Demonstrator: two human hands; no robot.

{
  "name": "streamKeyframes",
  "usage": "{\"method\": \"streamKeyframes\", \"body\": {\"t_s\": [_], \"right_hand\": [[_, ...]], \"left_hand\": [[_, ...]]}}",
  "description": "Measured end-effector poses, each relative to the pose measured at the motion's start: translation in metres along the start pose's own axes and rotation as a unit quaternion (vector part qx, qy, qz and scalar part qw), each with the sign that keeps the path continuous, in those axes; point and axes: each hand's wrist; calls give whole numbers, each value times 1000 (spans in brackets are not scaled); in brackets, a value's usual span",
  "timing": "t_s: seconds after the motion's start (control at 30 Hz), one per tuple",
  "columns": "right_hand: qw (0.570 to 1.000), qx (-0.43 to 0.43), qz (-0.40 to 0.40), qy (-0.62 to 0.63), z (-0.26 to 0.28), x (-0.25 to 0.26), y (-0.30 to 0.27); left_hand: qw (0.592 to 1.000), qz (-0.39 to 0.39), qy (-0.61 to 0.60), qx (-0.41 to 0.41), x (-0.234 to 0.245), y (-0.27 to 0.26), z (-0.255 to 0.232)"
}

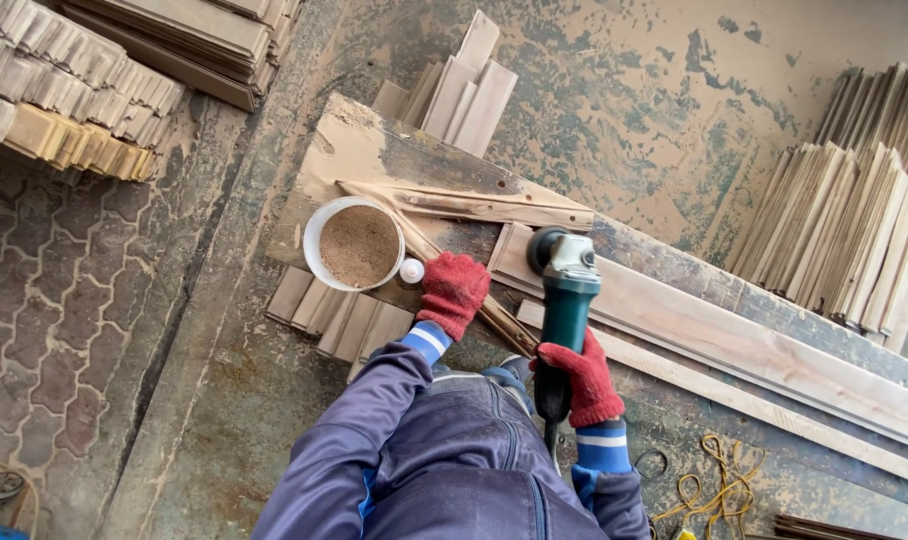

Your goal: Sanding wooden planks using an angle grinder with a sanding disc.

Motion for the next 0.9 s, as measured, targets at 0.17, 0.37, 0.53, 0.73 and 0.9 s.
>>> {"method": "streamKeyframes", "body": {"t_s": [0.17, 0.37, 0.53, 0.73, 0.9], "right_hand": [[998, 15, 15, -55, 12, -23, -5], [991, 21, 17, -130, 29, -42, -20], [994, 17, 7, -111, 32, -35, -15], [994, 6, 20, -104, 32, -46, -21], [995, 2, 11, -94, 30, -29, -5]], "left_hand": [[1000, -18, -8, -5, 1, -1, 0], [1000, -18, -21, -1, 15, 6, -3], [999, -31, -17, -1, 11, 3, -4], [997, -63, -36, -16, 9, 2, -3], [997, -67, -34, -8, -6, -4, -1]]}}
Point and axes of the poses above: each hand's wrist, its own y-axis towards the middle knuckle, its own x-axis out of the back of the hand, z = x × y, and after that the axes turned 3 degrees about -z, right-handed
